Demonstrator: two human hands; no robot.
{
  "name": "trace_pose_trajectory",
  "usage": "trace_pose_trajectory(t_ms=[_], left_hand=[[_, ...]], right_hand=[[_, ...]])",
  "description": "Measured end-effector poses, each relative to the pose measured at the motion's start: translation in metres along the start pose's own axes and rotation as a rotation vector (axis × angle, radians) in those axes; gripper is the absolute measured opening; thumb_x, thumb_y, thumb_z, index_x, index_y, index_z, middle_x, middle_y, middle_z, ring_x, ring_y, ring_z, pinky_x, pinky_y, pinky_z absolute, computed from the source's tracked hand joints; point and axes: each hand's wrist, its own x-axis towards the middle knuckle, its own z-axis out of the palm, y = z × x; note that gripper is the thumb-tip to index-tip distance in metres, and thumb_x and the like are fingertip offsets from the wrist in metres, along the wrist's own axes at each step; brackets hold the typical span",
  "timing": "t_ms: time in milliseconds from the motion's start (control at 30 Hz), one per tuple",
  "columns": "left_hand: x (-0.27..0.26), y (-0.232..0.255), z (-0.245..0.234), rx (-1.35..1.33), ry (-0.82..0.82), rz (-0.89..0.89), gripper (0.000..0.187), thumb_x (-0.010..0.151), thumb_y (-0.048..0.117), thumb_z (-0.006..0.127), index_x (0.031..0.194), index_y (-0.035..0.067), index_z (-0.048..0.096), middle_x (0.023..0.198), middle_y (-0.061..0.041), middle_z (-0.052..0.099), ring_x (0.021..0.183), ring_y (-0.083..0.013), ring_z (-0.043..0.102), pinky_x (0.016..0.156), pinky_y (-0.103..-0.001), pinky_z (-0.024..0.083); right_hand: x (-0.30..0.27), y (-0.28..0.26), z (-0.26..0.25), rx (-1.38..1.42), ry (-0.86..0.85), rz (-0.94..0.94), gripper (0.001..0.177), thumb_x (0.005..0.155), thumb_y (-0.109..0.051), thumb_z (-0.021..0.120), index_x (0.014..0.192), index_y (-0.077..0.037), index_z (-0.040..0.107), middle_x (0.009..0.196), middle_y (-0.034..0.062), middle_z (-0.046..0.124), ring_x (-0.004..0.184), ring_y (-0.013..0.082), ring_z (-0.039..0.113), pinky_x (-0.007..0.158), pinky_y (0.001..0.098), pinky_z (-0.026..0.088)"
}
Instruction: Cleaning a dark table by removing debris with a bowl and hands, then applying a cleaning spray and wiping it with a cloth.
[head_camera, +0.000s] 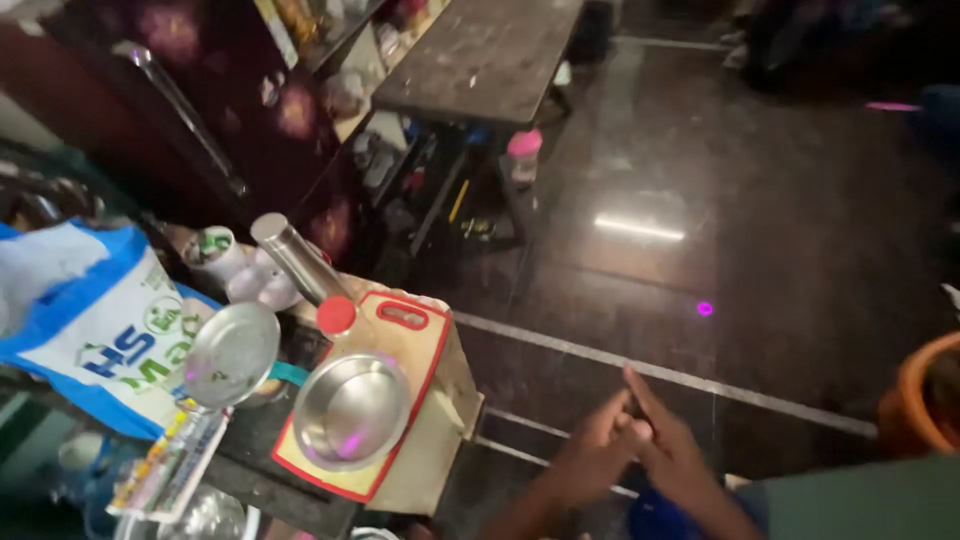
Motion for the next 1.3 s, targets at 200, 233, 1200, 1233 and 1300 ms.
trace_pose_trajectory(t_ms=[200,233,1200,1233,1300], left_hand=[[0.154,-0.028,-0.068,0.021,0.206,0.033,0.068,0.103,0.041,0.057,0.154,-0.001,0.041,0.126,-0.009,0.064,0.111,-0.0125,0.060,0.095,-0.028,0.050],[0.179,-0.029,-0.081,0.020,0.222,0.033,0.068,0.103,0.041,0.057,0.154,-0.001,0.041,0.126,-0.009,0.064,0.111,-0.0125,0.060,0.095,-0.028,0.050],[0.984,-0.100,-0.361,-0.171,0.459,-0.002,0.052,0.100,0.035,0.067,0.136,-0.002,0.063,0.119,-0.007,0.073,0.102,-0.0114,0.069,0.086,-0.028,0.057],[0.999,-0.089,-0.372,-0.174,0.478,0.007,0.052,0.100,0.035,0.067,0.136,-0.002,0.063,0.119,-0.007,0.073,0.102,-0.0114,0.069,0.086,-0.028,0.057],[1.024,-0.068,-0.398,-0.317,0.624,-0.166,0.048,0.100,0.036,0.065,0.131,0.000,0.066,0.116,-0.007,0.074,0.099,-0.0117,0.073,0.088,-0.030,0.061]], right_hand=[[0.182,-0.007,-0.048,-0.203,-0.030,-0.410,0.065,0.099,-0.018,0.062,0.158,-0.007,0.039,0.165,0.0178,0.040,0.148,0.0250,0.042,0.115,0.0363,0.034],[0.212,0.009,-0.056,-0.198,-0.044,-0.413,0.065,0.099,-0.018,0.062,0.158,-0.007,0.039,0.165,0.0178,0.040,0.148,0.0250,0.042,0.115,0.0363,0.034],[0.991,0.160,-0.456,-0.225,-0.228,-0.089,0.069,0.095,-0.039,0.059,0.154,-0.010,0.041,0.158,0.0145,0.047,0.146,0.0277,0.045,0.114,0.0411,0.041],[1.021,0.163,-0.457,-0.228,-0.246,-0.098,0.069,0.095,-0.039,0.059,0.154,-0.010,0.041,0.158,0.0145,0.047,0.146,0.0277,0.045,0.114,0.0411,0.041],[1.079,0.170,-0.454,-0.296,-0.304,-0.179,0.069,0.096,-0.039,0.058,0.155,-0.009,0.039,0.160,0.0164,0.043,0.147,0.0313,0.040,0.113,0.0433,0.038]])
